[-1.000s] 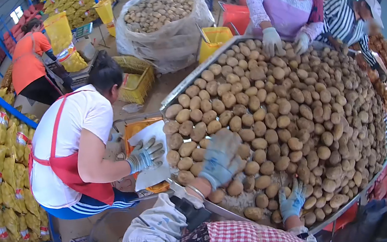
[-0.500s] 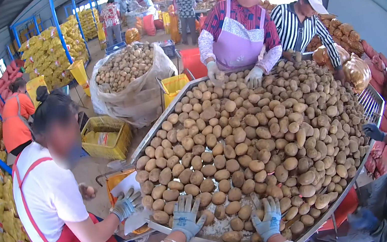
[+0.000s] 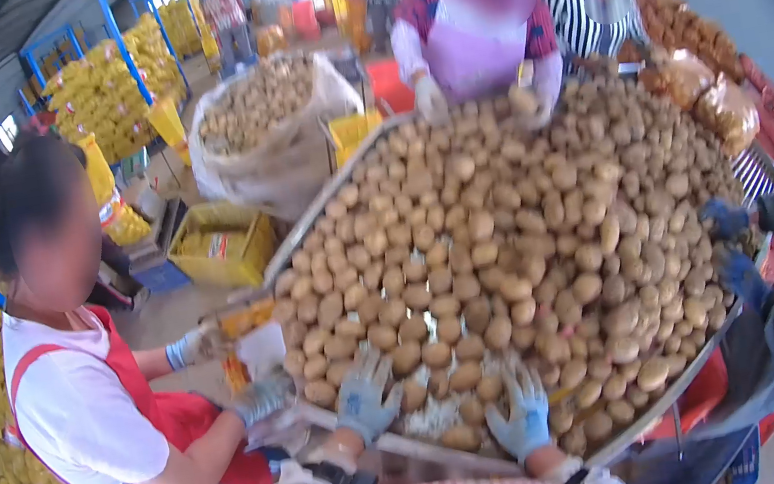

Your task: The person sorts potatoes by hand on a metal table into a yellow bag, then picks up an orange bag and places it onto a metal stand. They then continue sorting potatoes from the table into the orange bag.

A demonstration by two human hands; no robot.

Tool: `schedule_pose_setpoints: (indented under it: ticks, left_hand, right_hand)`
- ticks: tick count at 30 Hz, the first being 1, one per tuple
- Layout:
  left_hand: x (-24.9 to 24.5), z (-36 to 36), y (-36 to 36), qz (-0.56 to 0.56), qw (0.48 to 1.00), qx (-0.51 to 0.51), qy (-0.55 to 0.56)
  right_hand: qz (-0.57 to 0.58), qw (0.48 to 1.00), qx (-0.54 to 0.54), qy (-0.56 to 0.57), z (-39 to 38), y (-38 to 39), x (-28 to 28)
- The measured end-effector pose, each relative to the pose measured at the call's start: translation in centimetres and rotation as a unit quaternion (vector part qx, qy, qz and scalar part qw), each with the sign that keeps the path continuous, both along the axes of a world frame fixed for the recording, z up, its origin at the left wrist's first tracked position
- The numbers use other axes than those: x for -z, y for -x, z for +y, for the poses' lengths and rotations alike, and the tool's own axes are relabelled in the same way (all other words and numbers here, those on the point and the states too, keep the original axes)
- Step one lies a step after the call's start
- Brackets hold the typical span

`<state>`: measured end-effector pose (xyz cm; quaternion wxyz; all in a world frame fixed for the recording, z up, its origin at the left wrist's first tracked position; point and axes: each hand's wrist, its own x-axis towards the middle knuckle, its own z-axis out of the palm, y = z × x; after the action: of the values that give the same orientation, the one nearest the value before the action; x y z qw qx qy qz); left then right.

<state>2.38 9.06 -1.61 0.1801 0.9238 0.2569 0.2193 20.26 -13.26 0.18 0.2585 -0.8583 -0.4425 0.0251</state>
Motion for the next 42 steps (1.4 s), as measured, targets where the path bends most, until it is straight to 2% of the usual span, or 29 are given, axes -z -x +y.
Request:
schedule_pose_setpoints:
  ticks: [2,4,6,10,12,14,15,16,18,19,21,22,23,24,26,27,28,30,31,32,34,35,37,38,40,41,42]
  left_hand:
    - [0.2,-0.1,0.2,0.005,1.0,-0.002,-0.006]
    - [0.5,0.2,0.3,0.007,1.0,0.005,-0.019]
    - [0.5,0.5,0.3,0.013,1.0,0.017,-0.01]
    - [0.7,0.2,0.2,-0.004,1.0,0.019,-0.011]
    - [0.7,-0.3,-0.4,0.013,0.999,0.035,-0.005]
    - [-2.4,-1.6,-1.7,0.061,0.993,0.097,-0.002]
    - [-5.1,-2.2,-3.4,0.135,0.978,0.155,0.027]
    - [-3.9,-2.3,-4.0,0.133,0.978,0.158,0.031]
    - [-0.9,-1.9,-5.6,0.095,0.97,0.212,-0.074]
    - [-1.5,-0.8,-6.6,0.156,0.969,0.186,-0.054]
    - [-0.8,1.1,-6.7,0.141,0.975,0.158,-0.059]
    - [-0.5,1.5,-6.6,0.128,0.982,0.126,-0.066]
    - [-0.7,1.5,-6.7,0.135,0.98,0.13,-0.073]
    - [-0.4,1.2,-6.6,0.134,0.98,0.129,-0.072]
    - [0.4,0.3,-6.0,0.114,0.987,0.103,-0.041]
    - [0.5,-0.3,-5.5,0.112,0.987,0.107,-0.04]
    - [0.4,-0.9,-4.8,0.101,0.989,0.109,-0.026]
    - [0.1,-1.9,-3.9,0.087,0.99,0.113,-0.011]
    - [-0.1,-2.3,-3.4,0.101,0.988,0.118,-0.024]
    - [-0.1,-2.6,-3.2,0.115,0.985,0.122,-0.039]
    - [0.4,-2.7,-3.1,0.112,0.985,0.124,-0.046]
    - [0.4,-2.8,-3.2,0.117,0.986,0.114,-0.045]
    - [0.5,-2.8,-3.4,0.117,0.987,0.102,-0.044]
    - [0.6,-2.7,-3.4,0.118,0.987,0.104,-0.045]
    - [0.9,-2.6,-3.5,0.101,0.988,0.101,-0.055]
    - [0.9,-2.5,-3.6,0.097,0.989,0.101,-0.056]
    - [0.8,-2.6,-3.6,0.097,0.989,0.1,-0.051]
  right_hand:
    - [-0.024,0.999,-0.014,0.019,0.0,0.3,0.0]
    - [0.006,1.0,-0.016,-0.012,-0.4,-0.1,-0.2]
    - [-0.053,0.998,-0.015,-0.028,-2.3,-0.9,-1.3]
    - [-0.05,0.994,0.037,0.093,-6.9,-1.3,-3.5]
    - [-0.041,0.966,-0.061,0.247,-7.1,-0.3,-2.9]
    - [-0.038,0.966,-0.05,0.25,-4.6,0.3,-2.5]
    - [-0.026,0.982,-0.028,0.184,-2.6,0.4,-2.1]
    - [-0.016,0.993,-0.008,0.116,-1.0,0.2,-2.1]
    - [-0.052,0.995,-0.03,0.08,1.5,-0.8,-3.0]
    - [-0.087,0.994,-0.056,0.04,2.6,-2.1,-3.5]
    - [-0.086,0.992,-0.012,-0.087,3.4,-5.9,-4.9]
    - [-0.034,0.993,0.04,-0.109,3.3,-8.4,-4.9]
    - [-0.118,0.977,0.135,-0.114,2.7,-10.7,-3.2]
    - [-0.178,0.964,0.177,-0.09,1.6,-12.9,-1.5]
    - [-0.223,0.96,0.171,-0.01,0.7,-11.2,1.3]
    - [-0.064,0.99,0.11,0.056,0.5,-9.1,-1.8]
    - [-0.065,0.99,0.113,0.059,-0.1,-8.5,-1.6]
    - [0.109,0.991,-0.002,-0.078,-1.0,-8.2,-1.3]
    - [0.009,0.994,0.02,-0.106,-0.8,-9.4,-1.8]
    - [0.007,0.994,0.022,-0.105,-0.4,-11.0,-1.5]
    - [-0.048,0.966,0.246,-0.069,1.0,-14.2,-0.8]
    - [-0.051,0.964,0.249,-0.072,1.9,-15.2,-1.1]
    - [0.061,0.94,0.328,0.062,4.2,-15.4,-2.7]
    - [0.062,0.94,0.331,0.062,4.1,-15.5,-2.2]
    - [-0.031,0.95,0.306,0.056,3.8,-15.3,-1.2]
    - [-0.027,0.959,0.283,0.004,3.1,-15.3,-1.1]
    - [-0.03,0.959,0.281,0.003,2.7,-15.2,-0.9]
